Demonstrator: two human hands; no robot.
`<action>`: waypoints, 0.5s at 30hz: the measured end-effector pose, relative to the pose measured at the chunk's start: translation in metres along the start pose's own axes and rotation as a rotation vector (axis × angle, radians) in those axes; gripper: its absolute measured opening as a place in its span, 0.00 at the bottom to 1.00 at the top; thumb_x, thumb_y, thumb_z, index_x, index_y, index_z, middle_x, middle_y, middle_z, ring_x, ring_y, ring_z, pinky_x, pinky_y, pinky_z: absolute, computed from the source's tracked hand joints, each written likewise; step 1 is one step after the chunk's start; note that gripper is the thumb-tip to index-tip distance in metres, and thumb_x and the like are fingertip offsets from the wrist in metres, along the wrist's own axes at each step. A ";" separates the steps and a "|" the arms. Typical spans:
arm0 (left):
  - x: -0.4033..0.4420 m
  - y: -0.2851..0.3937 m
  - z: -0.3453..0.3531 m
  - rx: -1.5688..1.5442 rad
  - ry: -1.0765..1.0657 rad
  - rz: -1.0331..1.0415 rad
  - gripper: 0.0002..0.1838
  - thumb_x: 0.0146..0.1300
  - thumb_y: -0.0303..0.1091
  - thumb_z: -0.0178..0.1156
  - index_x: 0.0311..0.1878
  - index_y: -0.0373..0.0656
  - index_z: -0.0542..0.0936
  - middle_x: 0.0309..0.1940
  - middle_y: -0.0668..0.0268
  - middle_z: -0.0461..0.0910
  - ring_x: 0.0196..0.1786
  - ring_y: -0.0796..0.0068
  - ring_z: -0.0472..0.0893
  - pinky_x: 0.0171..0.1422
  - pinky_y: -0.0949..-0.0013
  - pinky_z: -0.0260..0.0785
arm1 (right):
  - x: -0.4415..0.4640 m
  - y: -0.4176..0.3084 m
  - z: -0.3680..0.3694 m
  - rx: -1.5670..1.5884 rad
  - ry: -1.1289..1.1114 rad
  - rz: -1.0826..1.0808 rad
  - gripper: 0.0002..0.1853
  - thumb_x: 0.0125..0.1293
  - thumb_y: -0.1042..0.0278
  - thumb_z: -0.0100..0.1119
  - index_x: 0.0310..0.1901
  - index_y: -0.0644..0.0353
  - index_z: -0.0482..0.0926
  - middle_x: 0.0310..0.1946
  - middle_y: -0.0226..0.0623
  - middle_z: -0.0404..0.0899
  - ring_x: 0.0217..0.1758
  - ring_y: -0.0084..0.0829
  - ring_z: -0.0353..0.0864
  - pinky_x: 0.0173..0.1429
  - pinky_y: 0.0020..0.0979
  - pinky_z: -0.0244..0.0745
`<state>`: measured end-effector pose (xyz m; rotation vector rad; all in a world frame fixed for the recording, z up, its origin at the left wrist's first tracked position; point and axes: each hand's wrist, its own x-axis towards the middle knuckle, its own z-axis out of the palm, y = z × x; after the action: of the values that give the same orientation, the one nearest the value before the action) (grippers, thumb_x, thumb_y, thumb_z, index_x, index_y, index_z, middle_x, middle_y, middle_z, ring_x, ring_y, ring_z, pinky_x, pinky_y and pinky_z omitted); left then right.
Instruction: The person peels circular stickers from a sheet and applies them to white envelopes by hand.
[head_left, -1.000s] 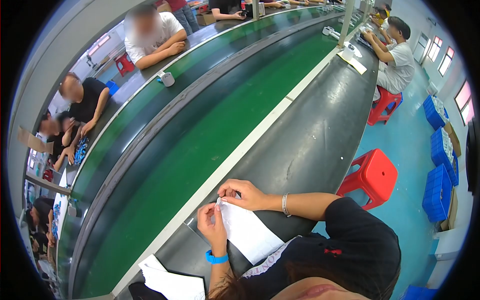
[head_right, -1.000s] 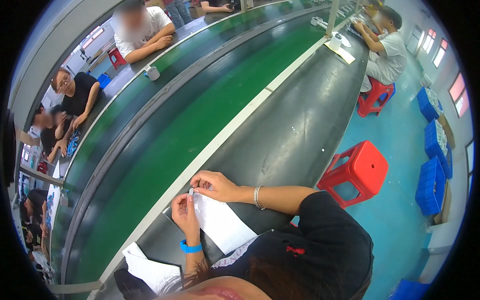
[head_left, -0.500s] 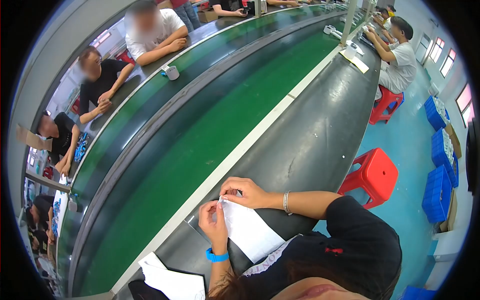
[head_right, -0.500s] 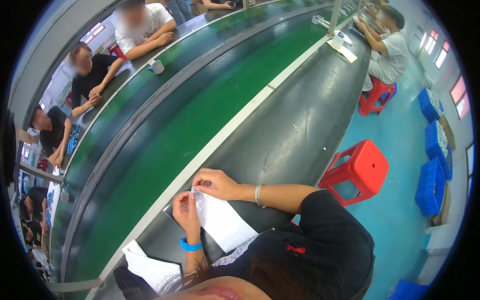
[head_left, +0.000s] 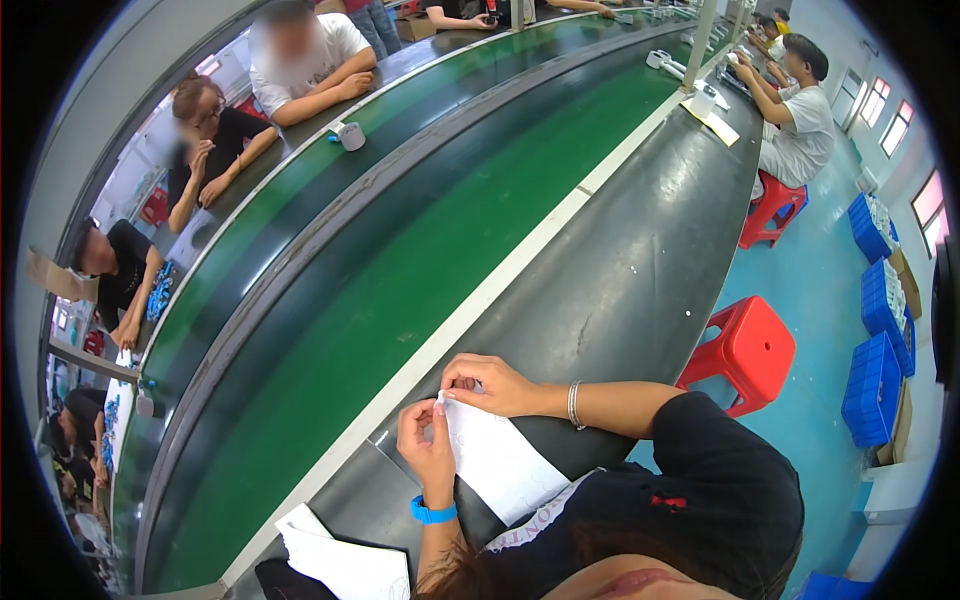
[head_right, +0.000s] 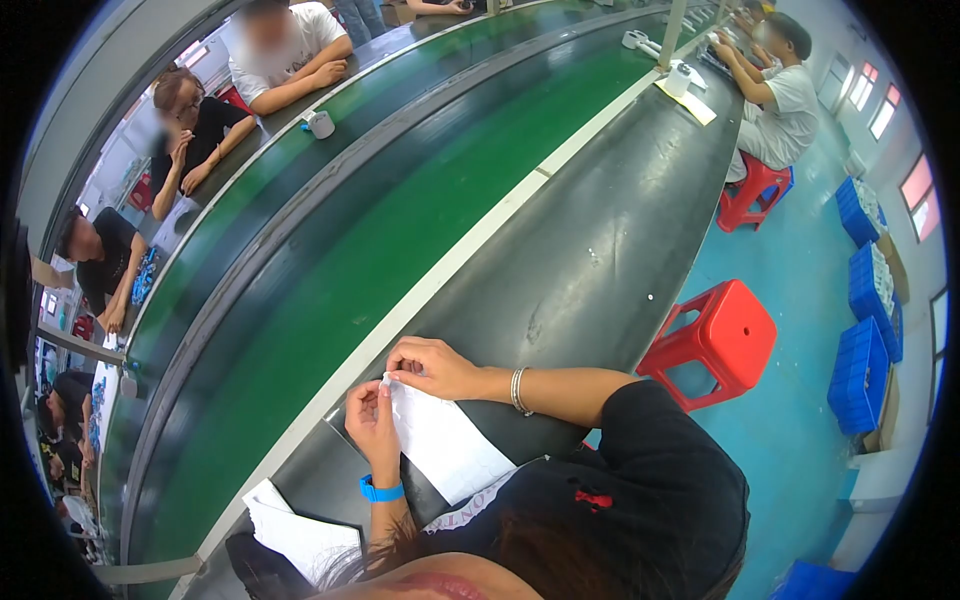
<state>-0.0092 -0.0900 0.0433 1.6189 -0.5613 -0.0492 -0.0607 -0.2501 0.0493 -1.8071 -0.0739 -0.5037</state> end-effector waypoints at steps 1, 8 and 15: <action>0.000 0.000 0.000 0.011 -0.006 -0.001 0.04 0.62 0.23 0.62 0.39 0.34 0.79 0.36 0.63 0.77 0.36 0.76 0.79 0.42 0.74 0.73 | 0.000 0.000 0.000 -0.009 -0.001 0.010 0.05 0.63 0.73 0.62 0.39 0.63 0.79 0.35 0.33 0.77 0.33 0.25 0.76 0.37 0.27 0.73; 0.000 0.002 0.000 0.023 -0.015 -0.008 0.05 0.63 0.24 0.62 0.40 0.35 0.79 0.36 0.64 0.78 0.36 0.76 0.79 0.42 0.73 0.73 | 0.000 0.001 0.001 -0.020 -0.006 0.039 0.06 0.64 0.72 0.62 0.39 0.63 0.77 0.34 0.33 0.77 0.32 0.24 0.76 0.37 0.28 0.73; 0.000 0.000 0.000 0.011 -0.010 0.001 0.05 0.63 0.23 0.61 0.41 0.35 0.79 0.36 0.63 0.78 0.37 0.75 0.79 0.43 0.73 0.73 | 0.000 0.003 0.001 -0.013 -0.002 0.039 0.05 0.64 0.73 0.62 0.39 0.63 0.77 0.34 0.33 0.76 0.32 0.24 0.76 0.37 0.27 0.73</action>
<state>-0.0090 -0.0904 0.0434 1.6298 -0.5709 -0.0531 -0.0596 -0.2496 0.0462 -1.8186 -0.0367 -0.4764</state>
